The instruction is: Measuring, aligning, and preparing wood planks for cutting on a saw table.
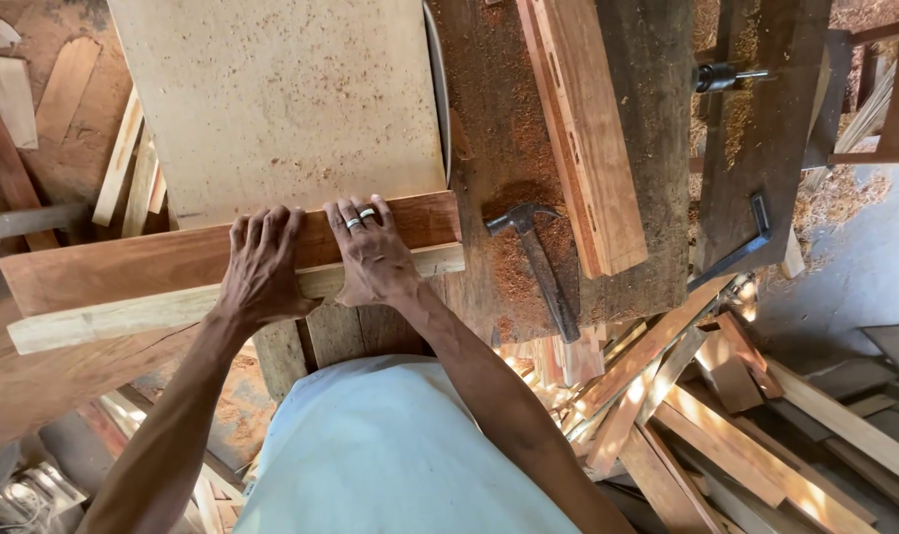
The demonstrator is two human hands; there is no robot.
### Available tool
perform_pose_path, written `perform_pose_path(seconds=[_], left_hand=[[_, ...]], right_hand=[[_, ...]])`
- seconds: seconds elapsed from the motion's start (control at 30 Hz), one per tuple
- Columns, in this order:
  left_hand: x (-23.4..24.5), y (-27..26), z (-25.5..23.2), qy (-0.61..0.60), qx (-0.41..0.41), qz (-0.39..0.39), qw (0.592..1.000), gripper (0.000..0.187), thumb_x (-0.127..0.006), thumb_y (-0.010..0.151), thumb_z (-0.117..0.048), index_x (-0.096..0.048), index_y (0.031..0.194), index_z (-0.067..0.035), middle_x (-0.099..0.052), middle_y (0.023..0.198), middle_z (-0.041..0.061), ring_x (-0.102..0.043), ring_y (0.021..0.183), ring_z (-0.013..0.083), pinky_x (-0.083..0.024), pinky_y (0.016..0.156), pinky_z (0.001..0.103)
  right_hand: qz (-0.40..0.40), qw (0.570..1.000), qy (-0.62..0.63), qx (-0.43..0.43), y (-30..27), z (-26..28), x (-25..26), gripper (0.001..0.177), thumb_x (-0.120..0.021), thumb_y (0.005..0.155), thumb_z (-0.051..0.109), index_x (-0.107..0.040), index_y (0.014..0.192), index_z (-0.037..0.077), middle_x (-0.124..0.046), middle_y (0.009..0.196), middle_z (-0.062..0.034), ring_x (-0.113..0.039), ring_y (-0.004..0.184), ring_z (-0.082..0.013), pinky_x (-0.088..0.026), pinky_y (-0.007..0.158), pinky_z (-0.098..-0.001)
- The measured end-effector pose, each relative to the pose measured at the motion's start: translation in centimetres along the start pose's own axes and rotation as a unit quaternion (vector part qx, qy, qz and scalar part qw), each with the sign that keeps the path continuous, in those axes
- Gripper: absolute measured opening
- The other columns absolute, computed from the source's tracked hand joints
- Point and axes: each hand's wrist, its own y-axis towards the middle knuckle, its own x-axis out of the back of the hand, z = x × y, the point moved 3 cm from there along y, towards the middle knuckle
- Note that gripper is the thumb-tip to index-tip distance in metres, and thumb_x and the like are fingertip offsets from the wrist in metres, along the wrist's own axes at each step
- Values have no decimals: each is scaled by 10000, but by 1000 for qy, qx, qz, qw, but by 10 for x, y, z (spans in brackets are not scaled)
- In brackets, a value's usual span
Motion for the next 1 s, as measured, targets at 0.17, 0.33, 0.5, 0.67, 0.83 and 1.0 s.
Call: perform_pose_path(seconds=[0.17,0.33,0.5,0.67,0.83,1.0], left_hand=[[-10,8,15,3,-1,3,1000,1365,-913,347,-519,-328,1485,-42,-425,1378,226,-413,1326,389,-282,1172,594],[-4,14,16,13,3,14,1000,1375,-901,350,-520,-311,1499,-47,-429,1382,219,-415,1332,383,-276,1182,605],[-7,22,23,14,7,23,1000,1400,-903,331,-552,-308,1495,-51,-427,1371,225,-411,1317,387,-263,1171,610],[-2,23,23,15,3,19,1000,1368,-892,356,-533,-317,1501,-53,-436,1369,219,-416,1322,385,-276,1174,600],[1,29,24,12,3,18,1000,1375,-900,340,-520,-318,1495,-52,-435,1361,216,-413,1312,386,-269,1171,593],[6,30,23,18,5,22,1000,1361,-899,354,-517,-323,1494,-45,-435,1362,217,-413,1312,385,-267,1173,594]], right_hand=[[74,996,-40,-17,13,-4,7,1286,-778,605,668,-271,1523,-77,-420,1513,-254,-409,1425,-379,-255,1233,-550],[-81,992,-98,0,18,-26,-62,541,-462,1126,196,-285,1601,9,-393,1603,-218,-396,1503,-356,-258,1287,-567],[-52,988,-145,2,28,-33,-69,511,-395,1093,44,-333,1599,6,-455,1574,-215,-459,1464,-337,-279,1279,-571],[-101,993,-55,4,28,-32,-56,662,-519,964,239,-363,1552,-22,-493,1520,-259,-499,1408,-380,-311,1236,-586],[-97,992,-78,-2,35,-35,-50,585,-549,995,-8,-388,1555,37,-514,1515,-199,-514,1409,-329,-335,1236,-577],[-71,994,-88,1,37,-33,-43,600,-582,970,-4,-393,1539,17,-566,1478,-198,-564,1361,-327,-354,1212,-566]])
